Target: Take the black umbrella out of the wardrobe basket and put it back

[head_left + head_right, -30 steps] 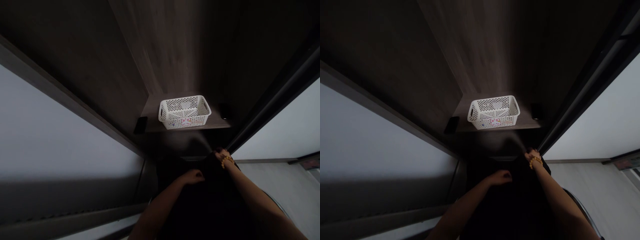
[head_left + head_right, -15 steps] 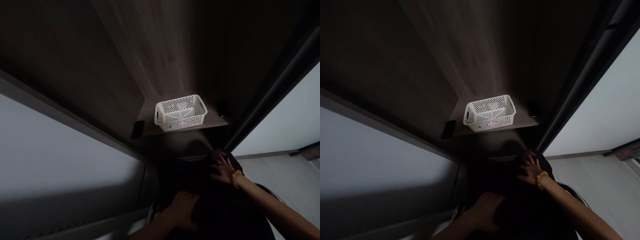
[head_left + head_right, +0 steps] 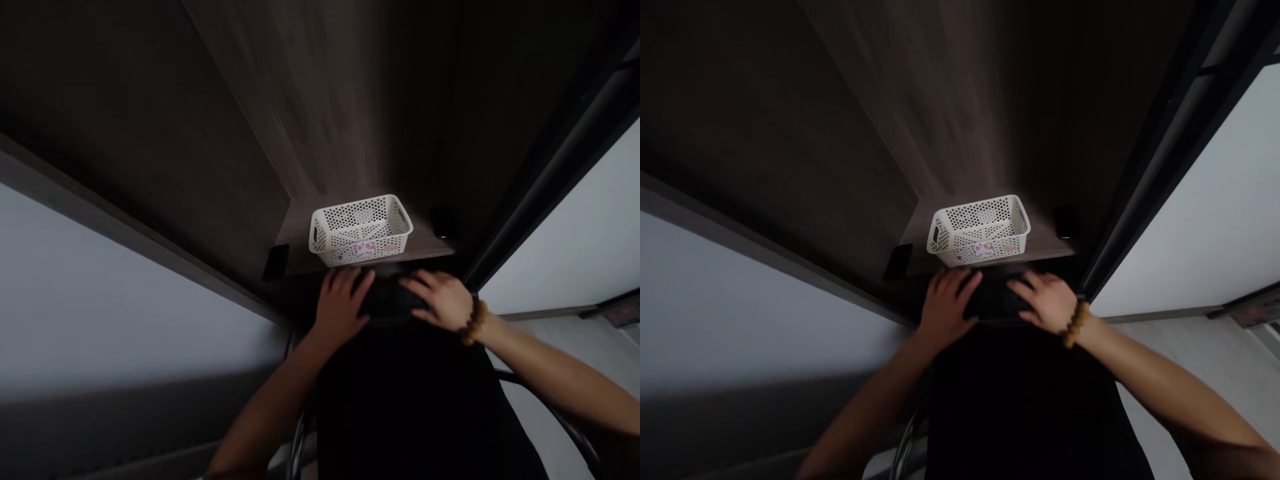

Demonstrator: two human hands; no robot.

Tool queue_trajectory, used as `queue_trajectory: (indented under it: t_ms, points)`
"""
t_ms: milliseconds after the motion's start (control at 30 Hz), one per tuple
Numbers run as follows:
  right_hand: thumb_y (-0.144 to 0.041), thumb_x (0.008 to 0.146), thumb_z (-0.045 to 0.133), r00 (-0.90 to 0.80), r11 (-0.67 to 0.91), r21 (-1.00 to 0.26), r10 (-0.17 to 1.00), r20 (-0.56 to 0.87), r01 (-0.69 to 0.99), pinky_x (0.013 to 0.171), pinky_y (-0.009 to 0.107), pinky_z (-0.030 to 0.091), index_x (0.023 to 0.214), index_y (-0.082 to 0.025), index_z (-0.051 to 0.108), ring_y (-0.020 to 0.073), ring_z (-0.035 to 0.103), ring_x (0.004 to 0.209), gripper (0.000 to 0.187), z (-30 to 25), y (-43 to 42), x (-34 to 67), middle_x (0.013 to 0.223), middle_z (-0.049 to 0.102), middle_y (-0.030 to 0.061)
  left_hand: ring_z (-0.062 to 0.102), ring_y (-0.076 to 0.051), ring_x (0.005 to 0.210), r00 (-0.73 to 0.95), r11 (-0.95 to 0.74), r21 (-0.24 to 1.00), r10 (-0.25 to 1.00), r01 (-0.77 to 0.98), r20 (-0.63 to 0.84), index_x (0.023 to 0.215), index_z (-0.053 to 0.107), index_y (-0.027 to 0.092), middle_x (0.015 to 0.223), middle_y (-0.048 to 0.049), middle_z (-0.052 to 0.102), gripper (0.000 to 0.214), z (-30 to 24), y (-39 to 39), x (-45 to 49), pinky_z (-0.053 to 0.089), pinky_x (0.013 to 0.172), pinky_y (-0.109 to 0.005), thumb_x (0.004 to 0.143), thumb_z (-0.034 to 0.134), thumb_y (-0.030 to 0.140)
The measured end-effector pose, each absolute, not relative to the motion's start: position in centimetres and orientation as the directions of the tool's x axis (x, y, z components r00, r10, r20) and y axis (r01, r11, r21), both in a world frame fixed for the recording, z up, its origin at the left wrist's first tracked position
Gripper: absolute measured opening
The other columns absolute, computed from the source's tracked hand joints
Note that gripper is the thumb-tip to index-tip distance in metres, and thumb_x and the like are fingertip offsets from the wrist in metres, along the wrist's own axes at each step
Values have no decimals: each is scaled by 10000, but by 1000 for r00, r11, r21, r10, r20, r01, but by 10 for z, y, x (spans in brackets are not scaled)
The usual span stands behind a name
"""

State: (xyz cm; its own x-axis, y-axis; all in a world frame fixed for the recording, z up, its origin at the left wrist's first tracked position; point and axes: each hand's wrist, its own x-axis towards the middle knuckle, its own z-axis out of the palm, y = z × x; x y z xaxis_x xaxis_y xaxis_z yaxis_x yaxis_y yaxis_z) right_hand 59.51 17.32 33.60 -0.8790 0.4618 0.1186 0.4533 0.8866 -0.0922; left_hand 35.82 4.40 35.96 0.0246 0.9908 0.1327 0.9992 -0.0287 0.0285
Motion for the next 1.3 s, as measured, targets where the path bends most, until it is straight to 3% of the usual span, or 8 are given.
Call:
queue_trajectory:
  t_ms: [100,167,400,533,633,733,933,1300]
  points:
    - [-530,936,598,-785,818,-13,555,273,574,900,397,474,1515,-240,451,323,606,1037,664,381,229,557,1340,537,155,174,-399,1520,-198,218,3,883,976,426,1572,337,238,1661,-113,220,864,393,87,324,136,1236,-541,838,678,541]
    - [-513,926,623,-746,779,12,596,296,627,900,394,470,1523,-233,426,322,608,1035,689,401,261,527,1335,535,152,182,-403,1518,-274,292,35,840,956,468,1565,339,197,1663,-143,202,920,401,113,299,200,1222,-527,824,668,634]
    - [-409,877,713,-801,795,102,596,58,598,873,361,482,1382,-245,560,293,631,1038,553,397,322,447,1237,613,117,224,-437,1506,-410,404,75,907,912,95,1607,223,220,1669,-195,154,1208,372,167,241,302,1173,-539,680,700,830]
    - [-553,935,610,-783,777,95,619,60,622,1000,453,443,1377,-231,583,336,562,1176,547,380,327,440,1210,635,129,175,-411,1529,-425,423,87,905,902,14,1617,191,222,1679,-188,106,1249,356,181,229,276,1199,-497,665,652,886]
    - [-820,863,495,-706,703,97,682,190,705,1112,653,269,1429,-236,544,454,336,1376,814,369,322,447,1440,486,173,179,-405,1530,-450,445,96,893,890,35,1620,181,220,1676,-184,130,1260,348,190,221,282,1199,-494,663,617,913]
    - [-972,694,509,-615,606,112,769,173,788,1062,781,174,1498,-244,467,558,152,1422,1086,358,317,450,1604,261,186,170,-393,1535,-444,438,105,895,893,49,1619,190,216,1674,-185,142,1267,343,200,213,285,1200,-489,655,613,920]
    - [-932,721,540,-563,548,164,823,72,821,897,599,409,1359,-155,565,474,487,1165,1006,353,337,422,1288,547,273,175,-385,1535,-436,429,96,897,898,74,1605,243,203,1667,-182,176,1210,341,231,197,270,1214,-469,684,645,876]
    - [-915,730,543,-576,562,147,814,73,814,889,574,390,1311,-163,590,457,497,1128,951,346,410,370,1224,571,256,170,-384,1535,-448,439,118,892,891,63,1592,283,189,1663,-193,180,1180,339,297,154,272,1213,-482,703,593,900]
